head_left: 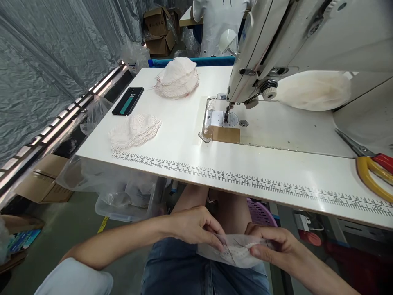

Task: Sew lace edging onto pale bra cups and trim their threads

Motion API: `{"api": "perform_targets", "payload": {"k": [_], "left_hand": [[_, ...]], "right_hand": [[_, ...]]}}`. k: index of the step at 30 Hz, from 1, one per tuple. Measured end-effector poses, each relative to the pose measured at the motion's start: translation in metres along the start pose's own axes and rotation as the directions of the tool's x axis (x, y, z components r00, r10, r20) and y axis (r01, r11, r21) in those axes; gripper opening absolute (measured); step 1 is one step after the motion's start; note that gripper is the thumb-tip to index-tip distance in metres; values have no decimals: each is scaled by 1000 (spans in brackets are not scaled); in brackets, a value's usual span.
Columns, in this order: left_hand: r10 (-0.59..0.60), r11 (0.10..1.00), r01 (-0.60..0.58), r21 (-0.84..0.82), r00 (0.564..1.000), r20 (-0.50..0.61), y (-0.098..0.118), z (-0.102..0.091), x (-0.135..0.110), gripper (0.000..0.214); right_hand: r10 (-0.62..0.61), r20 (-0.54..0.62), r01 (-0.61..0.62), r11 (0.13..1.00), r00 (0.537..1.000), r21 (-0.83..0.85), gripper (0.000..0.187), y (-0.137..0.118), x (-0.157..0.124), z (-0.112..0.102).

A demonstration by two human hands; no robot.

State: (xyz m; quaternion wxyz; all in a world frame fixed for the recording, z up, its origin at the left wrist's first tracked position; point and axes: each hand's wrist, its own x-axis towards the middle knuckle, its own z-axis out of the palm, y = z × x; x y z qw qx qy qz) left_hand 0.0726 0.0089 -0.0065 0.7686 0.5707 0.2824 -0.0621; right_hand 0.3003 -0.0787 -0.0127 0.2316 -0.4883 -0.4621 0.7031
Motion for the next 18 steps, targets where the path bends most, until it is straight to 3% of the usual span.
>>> {"api": "perform_targets", "payload": {"k": [13, 18], "left_hand": [[-11, 992, 20, -127, 998, 70, -5, 3, 6, 47], [-34, 998, 38, -55, 997, 69, -2, -1, 2, 44]], "right_hand": [[7, 21, -8, 997, 1000, 72, 26, -4, 0, 5], [0, 38, -3, 997, 999, 71, 28, -3, 5, 10]]}}
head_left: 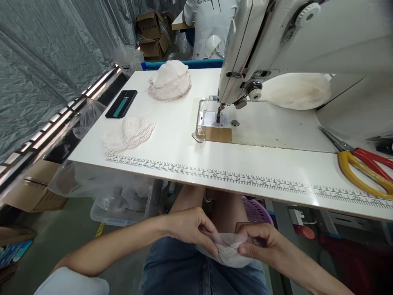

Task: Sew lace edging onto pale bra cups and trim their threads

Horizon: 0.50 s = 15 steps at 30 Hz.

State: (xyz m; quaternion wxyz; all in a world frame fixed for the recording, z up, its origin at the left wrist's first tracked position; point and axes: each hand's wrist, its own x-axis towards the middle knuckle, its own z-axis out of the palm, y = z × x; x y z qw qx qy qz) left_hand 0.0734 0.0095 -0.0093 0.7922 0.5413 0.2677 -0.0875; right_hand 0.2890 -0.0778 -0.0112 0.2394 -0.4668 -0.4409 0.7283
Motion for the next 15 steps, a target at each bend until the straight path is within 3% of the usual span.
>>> {"api": "perform_targets", "payload": {"k": [3, 7, 15], "left_hand": [[15, 997, -12, 70, 999, -47, 4, 4, 2, 44], [7, 1000, -7, 0, 991, -131, 2, 10, 8, 36], [-23, 1000, 25, 11, 988, -151, -10, 4, 1, 33]], "right_hand": [[0, 0, 0, 1000, 1000, 3, 29, -1, 4, 2], [16, -5, -16, 1000, 1000, 12, 28, 2, 4, 1], [41, -25, -43, 996, 999, -77, 24, 11, -2, -2]]}}
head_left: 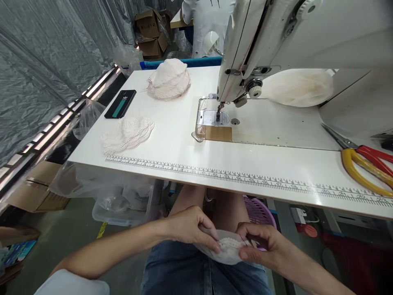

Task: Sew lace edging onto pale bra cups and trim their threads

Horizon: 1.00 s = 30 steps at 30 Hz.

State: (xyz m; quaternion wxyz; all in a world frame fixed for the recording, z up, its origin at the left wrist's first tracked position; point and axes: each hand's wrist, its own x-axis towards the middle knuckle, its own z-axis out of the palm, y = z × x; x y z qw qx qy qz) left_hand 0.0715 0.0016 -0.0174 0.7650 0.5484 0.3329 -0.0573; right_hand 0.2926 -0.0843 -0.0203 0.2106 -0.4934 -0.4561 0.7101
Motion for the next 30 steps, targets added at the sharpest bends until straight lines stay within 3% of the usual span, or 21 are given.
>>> {"api": "perform_targets", "payload": {"k": [11, 18, 25, 30], "left_hand": [[37, 999, -37, -2, 998, 57, 12, 4, -4, 37], [20, 997, -20, -73, 1000, -3, 11, 7, -3, 32], [15, 1000, -15, -5, 998, -58, 8, 4, -7, 31], [28, 999, -27, 26, 998, -61, 9, 6, -7, 31]], "right_hand": [[-28, -43, 24, 996, 999, -87, 23, -12, -2, 12], [-18, -3, 18, 998, 1000, -55, 24, -15, -6, 13], [-58, -51, 48, 985, 997, -168, 32, -12, -4, 14], [-59, -33, 55, 992, 998, -117, 33, -14, -3, 14]]}}
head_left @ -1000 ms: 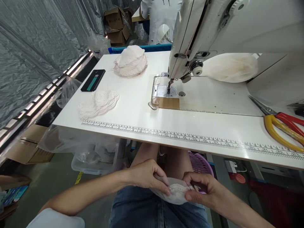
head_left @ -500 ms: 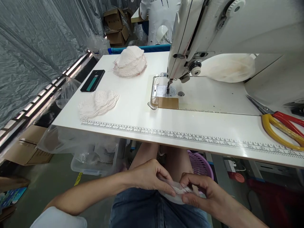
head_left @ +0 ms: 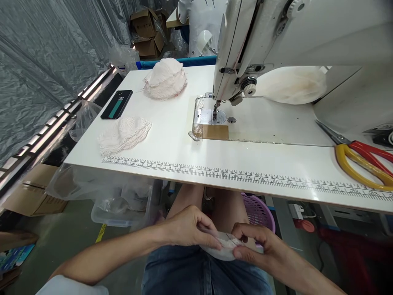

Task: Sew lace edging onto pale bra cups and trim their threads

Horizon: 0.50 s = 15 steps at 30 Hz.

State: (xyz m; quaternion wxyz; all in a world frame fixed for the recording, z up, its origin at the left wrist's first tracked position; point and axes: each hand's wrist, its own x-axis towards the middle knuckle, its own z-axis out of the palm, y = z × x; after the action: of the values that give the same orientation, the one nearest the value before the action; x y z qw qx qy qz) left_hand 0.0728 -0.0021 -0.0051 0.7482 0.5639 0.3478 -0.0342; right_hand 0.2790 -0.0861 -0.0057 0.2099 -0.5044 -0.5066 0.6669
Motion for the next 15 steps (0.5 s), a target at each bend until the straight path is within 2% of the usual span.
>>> {"api": "perform_targets", "payload": {"k": [7, 12, 15], "left_hand": [[-22, 1000, 22, -13, 999, 23, 0, 2, 1, 36], [-59, 998, 60, -12, 997, 59, -2, 0, 2, 41], [-42, 999, 43, -17, 997, 70, 1, -1, 3, 42]], "right_hand": [[1, -24, 0, 1000, 1000, 31, 37, 6, 3, -2], [33, 70, -40, 994, 997, 103, 30, 7, 2, -6], [21, 71, -31, 988, 997, 149, 30, 3, 6, -3]]}}
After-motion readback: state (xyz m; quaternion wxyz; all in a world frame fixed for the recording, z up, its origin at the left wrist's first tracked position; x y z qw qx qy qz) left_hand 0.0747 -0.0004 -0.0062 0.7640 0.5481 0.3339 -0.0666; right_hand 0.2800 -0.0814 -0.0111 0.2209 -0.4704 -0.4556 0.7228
